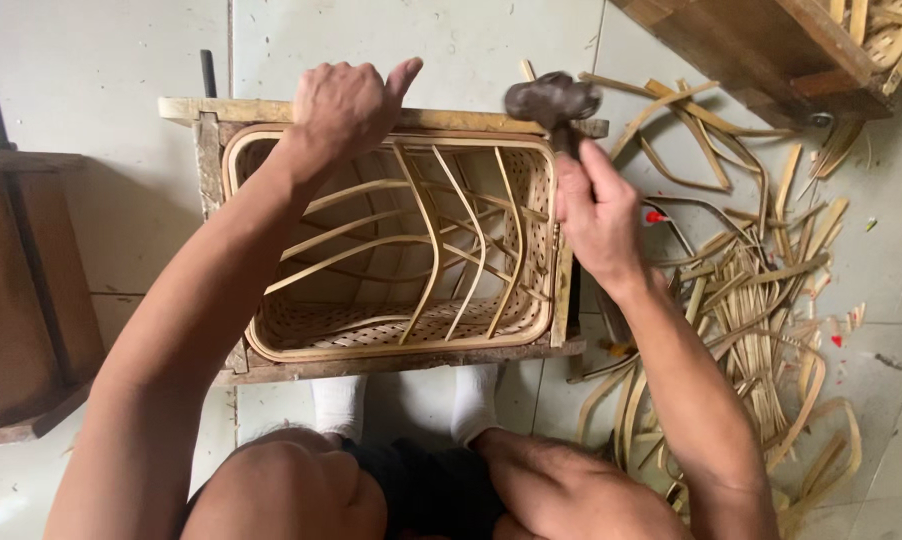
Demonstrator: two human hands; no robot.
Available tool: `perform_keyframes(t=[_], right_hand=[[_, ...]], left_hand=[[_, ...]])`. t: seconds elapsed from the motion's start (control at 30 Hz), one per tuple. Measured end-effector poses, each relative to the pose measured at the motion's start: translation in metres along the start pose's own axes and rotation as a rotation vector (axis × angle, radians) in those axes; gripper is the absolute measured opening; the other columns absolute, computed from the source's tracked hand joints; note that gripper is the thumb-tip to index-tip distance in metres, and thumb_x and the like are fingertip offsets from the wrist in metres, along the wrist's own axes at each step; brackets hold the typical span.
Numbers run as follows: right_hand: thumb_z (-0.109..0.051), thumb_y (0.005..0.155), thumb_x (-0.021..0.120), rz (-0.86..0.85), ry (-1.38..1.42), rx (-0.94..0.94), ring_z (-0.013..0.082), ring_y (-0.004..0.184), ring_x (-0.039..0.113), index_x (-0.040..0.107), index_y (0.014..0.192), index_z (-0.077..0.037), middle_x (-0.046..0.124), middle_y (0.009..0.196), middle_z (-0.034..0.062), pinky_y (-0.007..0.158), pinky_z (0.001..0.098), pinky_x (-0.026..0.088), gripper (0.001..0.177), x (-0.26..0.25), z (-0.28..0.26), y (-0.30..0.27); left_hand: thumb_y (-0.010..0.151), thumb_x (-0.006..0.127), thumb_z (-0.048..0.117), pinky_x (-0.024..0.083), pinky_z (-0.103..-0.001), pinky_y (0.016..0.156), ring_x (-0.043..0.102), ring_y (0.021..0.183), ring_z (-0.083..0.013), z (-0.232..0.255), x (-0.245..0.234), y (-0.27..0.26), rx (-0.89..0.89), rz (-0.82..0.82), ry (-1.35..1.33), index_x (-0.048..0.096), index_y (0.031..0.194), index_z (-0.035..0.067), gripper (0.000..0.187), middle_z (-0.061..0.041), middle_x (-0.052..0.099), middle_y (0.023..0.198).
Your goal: The person inserts thin wooden strips into a rectangular basket frame, secures them with a hammer, and trims excess with pliers. The person repeats this process for multiple strips, adjusting the basket as needed.
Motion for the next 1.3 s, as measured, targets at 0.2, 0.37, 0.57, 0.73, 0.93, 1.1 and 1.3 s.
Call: perform_keyframes(t=[0.2,0.37,0.57,0.73,0.93,1.1,1.3], right_hand=[[-0.030,0.113,0.047,-0.070,0.031,0.055,0.0078,0.059,0.054,0.062,0.119,-0.006,0.056,0.072,-0.0028,0.048,0.0233,0.047,0.029,0.001,0.007,0.005],[-0.026,0.114,0.051,0.062,-0.030,0.070,0.0087,0.060,0.054,0.061,0.122,-0.001,0.055,0.068,0.0006,0.055,0.0250,0.045,0.028,-0.022,0.008,-0.019],[-0.019,0.109,0.048,0.047,0.013,0.192,0.0059,0.057,0.055,0.061,0.128,0.000,0.059,0.070,0.0002,0.047,0.0252,0.045,0.030,-0.028,0.030,-0.100],[-0.016,0.112,0.051,0.052,-0.025,0.250,0.0098,0.055,0.052,0.063,0.121,0.000,0.058,0.069,0.0045,0.050,0.0266,0.045,0.022,-0.019,0.065,-0.177],[-0.011,0.108,0.055,0.043,-0.073,0.255,0.0115,0.064,0.062,0.062,0.125,-0.001,0.066,0.074,0.0063,0.055,0.0283,0.053,0.021,-0.011,0.060,-0.254],[-0.008,0.100,0.062,-0.013,-0.168,0.126,0.0148,0.062,0.069,0.062,0.132,-0.003,0.072,0.079,0.0114,0.053,0.0306,0.058,0.033,-0.010,0.051,-0.271],[-0.009,0.097,0.068,-0.160,-0.233,-0.174,0.0247,0.065,0.073,0.057,0.138,0.002,0.075,0.095,0.0203,0.055,0.0354,0.058,0.044,-0.017,0.037,-0.243]], left_hand=[[0.112,0.025,0.066,0.036,-0.038,0.037,0.040,0.036,-0.0161,0.007,-0.003,-0.005,-0.016,0.062,0.083,0.050,0.050,0.013,0.086,-0.004,0.044,0.043],[0.116,0.041,0.049,0.048,-0.043,0.053,0.060,0.049,-0.0268,0.004,-0.010,-0.019,0.155,0.187,0.043,0.067,0.080,0.006,0.062,-0.015,0.064,0.060],[0.107,0.061,-0.003,0.053,-0.041,0.085,0.063,0.094,-0.0244,-0.027,0.004,-0.114,0.723,0.517,-0.204,0.064,0.135,0.000,0.028,-0.015,0.070,0.102],[0.093,0.077,0.034,0.042,-0.039,0.066,0.047,0.071,-0.0198,-0.051,0.028,-0.250,0.605,0.158,0.105,0.061,0.146,0.020,0.057,0.000,0.053,0.072],[0.091,0.070,0.028,0.046,-0.040,0.088,0.058,0.099,-0.0263,-0.047,0.036,-0.314,0.654,0.177,-0.012,0.042,0.155,0.012,0.072,-0.013,0.063,0.123],[0.084,0.064,0.018,0.049,-0.038,0.087,0.059,0.096,-0.0251,-0.042,0.042,-0.316,0.632,0.085,0.282,0.045,0.154,0.028,0.074,-0.010,0.063,0.125],[0.084,0.066,0.018,0.048,-0.040,0.084,0.058,0.094,-0.0267,-0.042,0.043,-0.314,0.596,0.084,0.270,0.046,0.154,0.031,0.074,-0.012,0.062,0.121]])
Point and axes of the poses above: each hand's wrist, its own y-axis towards the middle knuckle, its own x-axis out of the palm, z = x × y, the point moved 1 cm from there along y, towards the middle knuckle
